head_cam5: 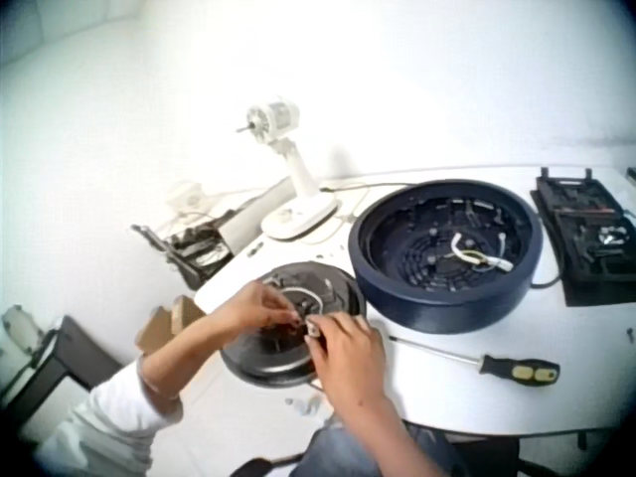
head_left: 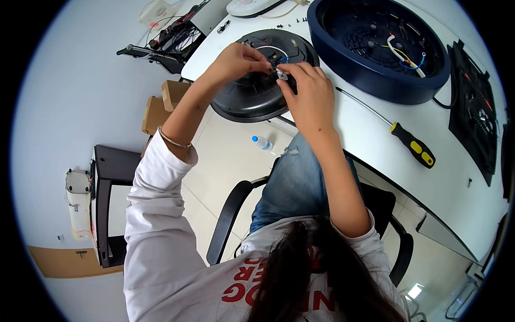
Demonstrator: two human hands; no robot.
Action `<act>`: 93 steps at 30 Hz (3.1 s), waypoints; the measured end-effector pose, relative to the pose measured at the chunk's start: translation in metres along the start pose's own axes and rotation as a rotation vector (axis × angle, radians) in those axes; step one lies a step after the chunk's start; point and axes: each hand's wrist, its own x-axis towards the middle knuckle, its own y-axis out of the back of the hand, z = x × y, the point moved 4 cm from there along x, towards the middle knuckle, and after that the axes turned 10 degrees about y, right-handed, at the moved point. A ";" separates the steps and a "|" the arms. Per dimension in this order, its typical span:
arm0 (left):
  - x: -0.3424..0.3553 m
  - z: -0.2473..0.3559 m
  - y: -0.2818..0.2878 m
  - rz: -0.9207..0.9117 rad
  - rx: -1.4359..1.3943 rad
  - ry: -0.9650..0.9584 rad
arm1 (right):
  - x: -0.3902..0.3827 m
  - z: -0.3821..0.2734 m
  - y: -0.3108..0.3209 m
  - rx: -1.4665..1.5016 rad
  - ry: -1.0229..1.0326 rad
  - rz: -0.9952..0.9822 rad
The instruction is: The person connects wires to a small metal component and uses a screwdriver to tighten screws on the terminals. The person then places the component onto a circular base and continues to secure the wiring.
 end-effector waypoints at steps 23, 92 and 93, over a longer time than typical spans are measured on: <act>-0.008 0.005 -0.005 -0.050 -0.032 0.015 | -0.003 0.002 0.002 -0.001 0.035 0.040; 0.007 0.014 -0.001 -0.043 0.072 0.238 | -0.009 0.012 0.000 0.081 -0.116 0.166; 0.007 0.013 -0.001 -0.036 0.054 0.239 | -0.010 0.012 0.001 0.080 -0.114 0.170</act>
